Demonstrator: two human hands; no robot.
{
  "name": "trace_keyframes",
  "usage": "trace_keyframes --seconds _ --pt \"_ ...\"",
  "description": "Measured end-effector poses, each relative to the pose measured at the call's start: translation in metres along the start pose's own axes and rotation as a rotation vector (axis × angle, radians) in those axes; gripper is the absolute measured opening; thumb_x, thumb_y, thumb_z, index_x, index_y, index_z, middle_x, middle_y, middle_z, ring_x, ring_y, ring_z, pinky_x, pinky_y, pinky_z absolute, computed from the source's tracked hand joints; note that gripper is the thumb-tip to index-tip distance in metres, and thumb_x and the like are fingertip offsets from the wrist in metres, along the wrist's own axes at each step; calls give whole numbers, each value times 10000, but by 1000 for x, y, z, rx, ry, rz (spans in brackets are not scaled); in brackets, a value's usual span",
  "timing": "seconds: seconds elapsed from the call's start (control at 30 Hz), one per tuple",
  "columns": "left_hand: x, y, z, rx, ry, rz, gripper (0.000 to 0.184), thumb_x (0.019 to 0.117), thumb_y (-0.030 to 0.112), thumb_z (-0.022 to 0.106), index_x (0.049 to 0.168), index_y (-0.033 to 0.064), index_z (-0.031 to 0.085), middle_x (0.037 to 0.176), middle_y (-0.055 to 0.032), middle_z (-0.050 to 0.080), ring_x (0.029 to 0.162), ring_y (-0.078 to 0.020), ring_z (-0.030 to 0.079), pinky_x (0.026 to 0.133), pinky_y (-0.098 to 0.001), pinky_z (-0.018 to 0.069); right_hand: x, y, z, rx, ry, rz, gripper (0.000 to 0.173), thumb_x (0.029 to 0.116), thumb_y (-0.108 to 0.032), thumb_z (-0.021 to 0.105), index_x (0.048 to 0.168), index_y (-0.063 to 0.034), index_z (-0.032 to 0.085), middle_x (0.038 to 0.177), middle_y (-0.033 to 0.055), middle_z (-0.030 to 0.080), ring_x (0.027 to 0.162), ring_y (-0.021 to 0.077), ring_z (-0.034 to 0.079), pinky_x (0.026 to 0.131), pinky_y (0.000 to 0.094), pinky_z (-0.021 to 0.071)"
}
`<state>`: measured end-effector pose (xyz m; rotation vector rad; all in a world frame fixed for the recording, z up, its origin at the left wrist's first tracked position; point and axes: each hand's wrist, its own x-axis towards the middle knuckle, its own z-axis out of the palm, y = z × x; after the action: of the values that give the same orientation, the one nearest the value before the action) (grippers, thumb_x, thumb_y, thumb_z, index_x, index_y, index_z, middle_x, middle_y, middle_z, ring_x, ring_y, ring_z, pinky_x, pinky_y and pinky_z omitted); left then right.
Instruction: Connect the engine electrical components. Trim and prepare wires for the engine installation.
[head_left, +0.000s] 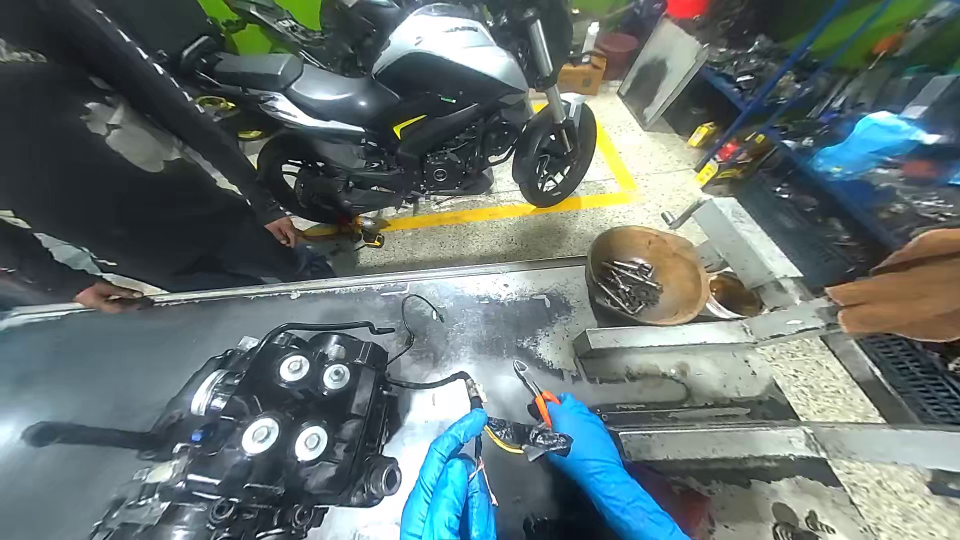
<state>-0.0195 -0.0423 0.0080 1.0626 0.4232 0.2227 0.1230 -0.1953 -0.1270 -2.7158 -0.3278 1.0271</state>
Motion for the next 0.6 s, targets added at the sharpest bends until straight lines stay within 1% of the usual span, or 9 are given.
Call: trace_keyframes --seconds 0.07,0.13,0.27,0.33,0.4,0.43,0.5,0.53,0.6 --pt "-2 0 -1 11 -16 -13 461 1046 30 268 1456 -40 465 719 21 567 502 -53 475 491 -224 461 11 2 -14 -30 -76 32 454 915 -372 637 1273 -97 686 1376 180 586 1232 354 606 993 546 512" --pt "-3 0 -2 16 -41 -25 452 1048 23 283 1463 -59 445 725 5 591 536 -67 527 521 -232 495 19 2 -31 -1 -103 81 427 960 -357 595 1278 -80 661 1377 167 592 1246 343 604 995 558 507" --pt "-9 -5 -4 -35 -103 -104 481 1054 18 278 1529 -55 304 823 -6 607 653 -88 594 617 -260 541 42 3 -37 -8 11 109 432 934 -234 637 1328 -61 609 1380 196 577 1269 362 583 1022 554 493" --pt "-11 -8 -4 -57 -114 -147 531 1061 29 306 1571 -16 167 886 0 607 714 -98 625 672 -282 567 47 6 -37 -27 76 63 464 935 -235 650 1361 -60 585 1412 211 555 1308 388 548 1059 557 464" --pt "-12 -11 -5 -58 -108 -163 584 1050 16 336 1586 -2 104 895 10 596 726 -97 628 695 -288 573 27 13 -38 19 185 -43 428 956 -278 617 1328 -65 617 1383 200 590 1303 382 555 1080 557 441" --pt "-13 -12 -6 -65 -110 -172 594 1048 11 347 1590 -1 104 896 14 591 729 -93 621 701 -286 568 9 18 -36 95 269 -121 378 966 -292 603 1267 -74 665 1299 179 647 1227 358 609 1038 541 476" --pt "-12 -15 -8 -71 -117 -185 589 1049 11 351 1591 -1 120 903 15 585 723 -81 599 691 -273 549 -42 21 -29 391 433 -305 261 970 -284 615 1103 -89 727 1025 76 738 931 209 714 822 426 589" --pt "-11 -18 -8 -61 -124 -185 582 1048 9 349 1588 -9 131 903 13 589 718 -76 591 679 -264 539 -71 17 -29 605 442 -400 201 968 -220 645 1081 -72 722 975 32 743 862 126 713 768 334 609" --pt "-8 -26 -8 -40 -148 -191 570 1043 12 350 1575 -31 152 906 -1 607 720 -66 595 681 -251 532 -119 2 -27 1006 359 -546 179 953 -40 657 1123 13 675 1025 50 742 897 104 717 798 293 621"
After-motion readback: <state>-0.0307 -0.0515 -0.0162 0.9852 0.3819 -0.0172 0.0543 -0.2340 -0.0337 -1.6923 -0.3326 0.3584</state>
